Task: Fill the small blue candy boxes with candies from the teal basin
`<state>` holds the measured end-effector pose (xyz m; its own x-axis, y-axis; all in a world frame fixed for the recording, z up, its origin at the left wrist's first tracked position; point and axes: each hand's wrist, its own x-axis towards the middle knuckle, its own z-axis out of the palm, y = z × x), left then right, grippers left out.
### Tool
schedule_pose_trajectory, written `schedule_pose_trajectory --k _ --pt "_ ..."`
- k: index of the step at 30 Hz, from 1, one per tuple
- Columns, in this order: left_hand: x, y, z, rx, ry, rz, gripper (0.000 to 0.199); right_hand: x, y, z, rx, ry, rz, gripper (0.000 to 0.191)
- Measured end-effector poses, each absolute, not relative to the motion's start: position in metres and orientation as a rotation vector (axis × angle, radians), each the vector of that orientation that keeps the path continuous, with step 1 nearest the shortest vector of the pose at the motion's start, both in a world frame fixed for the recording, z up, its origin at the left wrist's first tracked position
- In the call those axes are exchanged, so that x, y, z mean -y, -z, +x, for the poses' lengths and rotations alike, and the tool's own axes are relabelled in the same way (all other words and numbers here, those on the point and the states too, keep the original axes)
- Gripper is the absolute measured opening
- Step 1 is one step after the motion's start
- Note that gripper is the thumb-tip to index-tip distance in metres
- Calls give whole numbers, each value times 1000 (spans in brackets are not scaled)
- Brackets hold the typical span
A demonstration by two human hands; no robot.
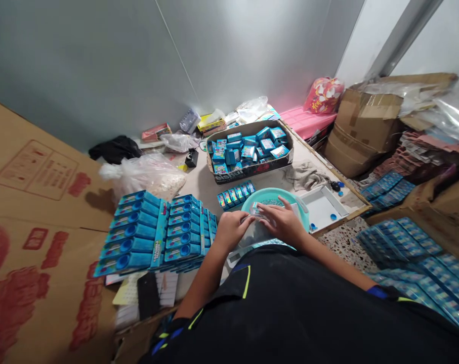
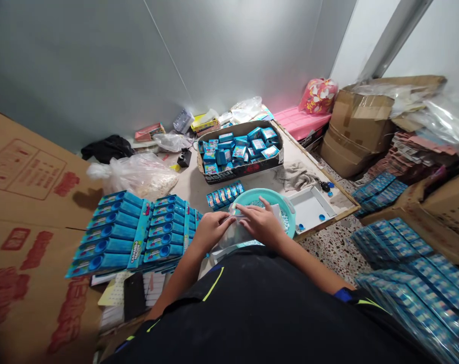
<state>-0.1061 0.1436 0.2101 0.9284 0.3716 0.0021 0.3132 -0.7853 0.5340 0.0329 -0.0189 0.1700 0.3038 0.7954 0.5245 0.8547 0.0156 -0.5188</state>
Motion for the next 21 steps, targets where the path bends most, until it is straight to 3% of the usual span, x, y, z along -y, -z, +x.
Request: schedule_pose_trajectory --k 7,17,21 --pt "-139 -214 -106 -499 -198 2533 28 20 -163 31 1365 196 -1732 45" --pt "-136 -213 -109 -367 -111 2720 16 19 -160 37 1289 -41 -1698 50" --pt "-134 -214 -108 -240 -112 2762 20 19 -156 37 1323 -45 -1653 47"
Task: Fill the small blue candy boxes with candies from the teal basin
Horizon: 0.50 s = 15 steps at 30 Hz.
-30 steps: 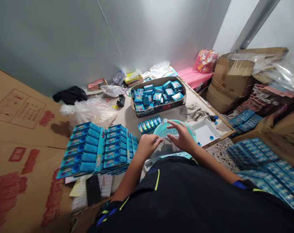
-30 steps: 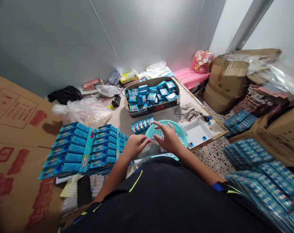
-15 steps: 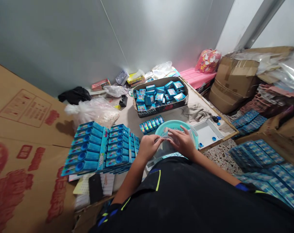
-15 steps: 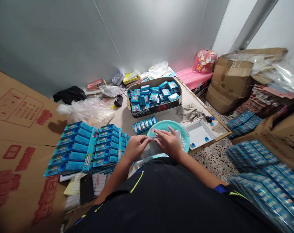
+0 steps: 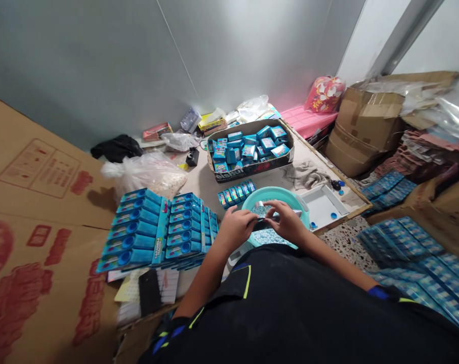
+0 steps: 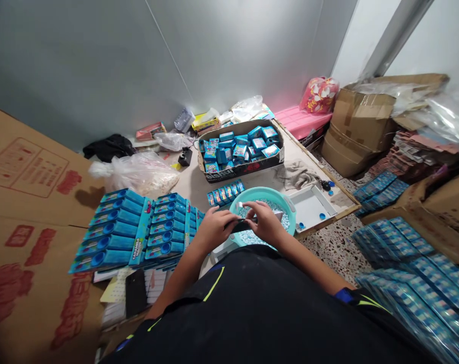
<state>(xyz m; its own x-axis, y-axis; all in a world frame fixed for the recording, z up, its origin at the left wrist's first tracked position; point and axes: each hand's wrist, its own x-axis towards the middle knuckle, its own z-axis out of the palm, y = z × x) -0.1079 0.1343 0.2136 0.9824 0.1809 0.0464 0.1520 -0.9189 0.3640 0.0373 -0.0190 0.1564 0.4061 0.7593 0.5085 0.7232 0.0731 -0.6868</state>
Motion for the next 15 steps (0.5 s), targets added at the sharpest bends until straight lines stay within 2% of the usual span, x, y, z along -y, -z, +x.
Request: schedule_pose_trajectory --k 6,15 --pt "-133 -212 -102 -372 -156 2737 23 12 -148 30 1384 183 -1633 24" --pt "-131 -204 -104 -536 -196 2127 30 19 -135 33 1485 363 -1619 32"
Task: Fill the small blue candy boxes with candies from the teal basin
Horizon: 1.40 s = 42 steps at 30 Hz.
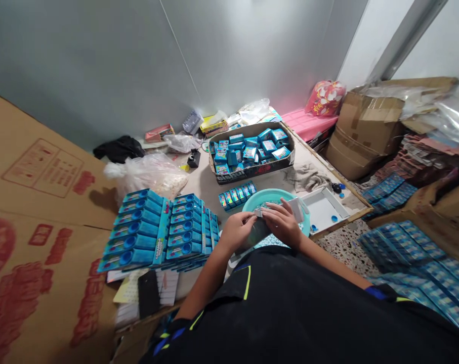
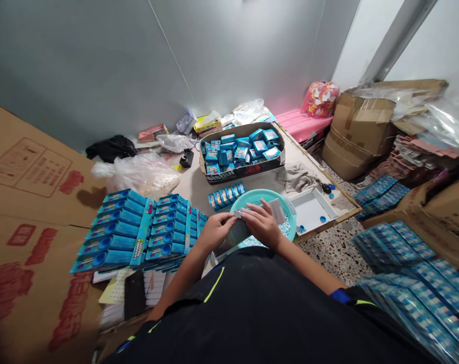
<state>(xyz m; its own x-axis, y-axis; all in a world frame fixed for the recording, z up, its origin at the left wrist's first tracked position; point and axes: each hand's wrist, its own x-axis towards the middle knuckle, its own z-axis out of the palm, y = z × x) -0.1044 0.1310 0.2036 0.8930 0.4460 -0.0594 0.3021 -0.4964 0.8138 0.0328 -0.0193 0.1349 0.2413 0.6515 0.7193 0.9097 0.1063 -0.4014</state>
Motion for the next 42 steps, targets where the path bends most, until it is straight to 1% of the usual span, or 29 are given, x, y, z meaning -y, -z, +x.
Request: schedule_pose_trajectory --k 4,11,18,20,23,26,29,32,33,38,42 --pt "-127 -201 -105 -557 -183 2006 33 22 -130 33 1453 360 -1664 27" --pt "-129 -197 -109 -578 -206 1991 30 19 -134 28 1445 366 -1652 16" --pt "-142 -178 -107 -688 -220 2163 29 18 -155 23 1318 284 -1582 7" --pt "-145 -169 -100 -729 -217 2168 33 19 -163 23 1274 265 -1595 6" --pt "-146 -162 -89 -774 -303 2160 40 22 -174 25 1232 294 -1681 8" --pt "-139 -172 -91 -740 -594 2121 34 22 -185 29 1227 333 -1820 7" --pt "-128 -192 -106 -593 -831 2182 30 17 -197 30 1333 314 -1887 17" --pt "-118 -203 -126 -497 -809 2360 41 4 -208 23 1518 235 -1836 30" --pt "-115 -203 -133 -524 -819 2381 42 -2 -210 19 1575 212 -1808 32" --pt "-103 -196 -167 -848 -978 2280 25 -29 -212 -6 1783 62 -1643 34" --pt "-95 -196 -196 -1158 -1083 2020 22 -44 -206 -25 1826 -149 -1411 47"
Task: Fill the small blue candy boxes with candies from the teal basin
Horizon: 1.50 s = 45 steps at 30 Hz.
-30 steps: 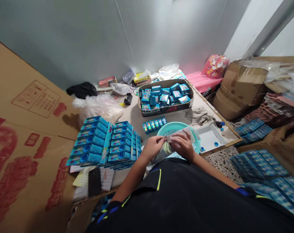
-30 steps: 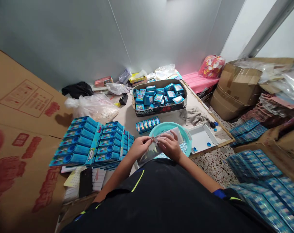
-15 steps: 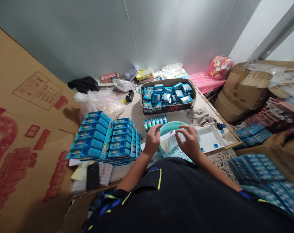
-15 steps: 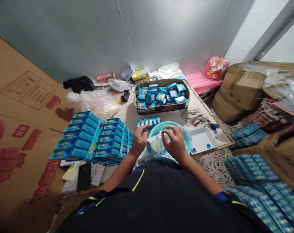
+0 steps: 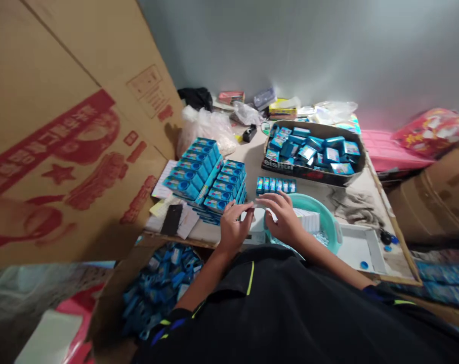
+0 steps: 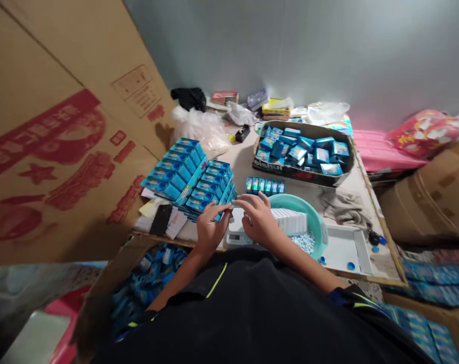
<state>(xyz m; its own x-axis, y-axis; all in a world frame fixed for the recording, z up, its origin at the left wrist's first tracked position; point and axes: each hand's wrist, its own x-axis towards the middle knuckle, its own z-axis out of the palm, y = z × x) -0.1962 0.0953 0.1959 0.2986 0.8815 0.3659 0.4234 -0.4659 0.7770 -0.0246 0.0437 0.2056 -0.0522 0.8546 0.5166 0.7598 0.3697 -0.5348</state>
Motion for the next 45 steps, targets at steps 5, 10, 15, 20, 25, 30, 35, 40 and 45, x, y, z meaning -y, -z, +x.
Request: schedule_pose_trajectory --k 5,10,15,20,25,30,35,40,45 --pt "-93 -195 -221 -1409 -1237 1236 36 -55 -195 -54 1678 -489 -1192 46" --pt "-95 -199 -232 -1325 -1401 978 45 -69 -181 -94 1463 -1030 -1078 63" --pt "-97 -199 -235 -1281 -1364 830 49 -83 -173 -118 1323 -1104 -1020 57" --pt "-102 -196 -242 -1315 -1355 923 41 -86 -171 -120 1310 -1041 -994 38" --pt "-118 -186 -256 -1533 -1366 1436 34 -95 -156 -124 1298 -1060 -1009 38" --pt "-130 -167 -264 -1730 -1387 1806 31 -105 -135 -127 1199 -1166 -978 41" --pt "-132 -156 -263 -1748 -1396 1836 24 -107 -127 -125 1152 -1223 -975 45" --pt "-134 -146 -258 -1680 -1479 1569 30 -108 -126 -126 1107 -1232 -997 46" --pt "-138 -142 -257 -1692 -1523 1469 39 -111 -122 -125 1116 -1244 -1037 44"
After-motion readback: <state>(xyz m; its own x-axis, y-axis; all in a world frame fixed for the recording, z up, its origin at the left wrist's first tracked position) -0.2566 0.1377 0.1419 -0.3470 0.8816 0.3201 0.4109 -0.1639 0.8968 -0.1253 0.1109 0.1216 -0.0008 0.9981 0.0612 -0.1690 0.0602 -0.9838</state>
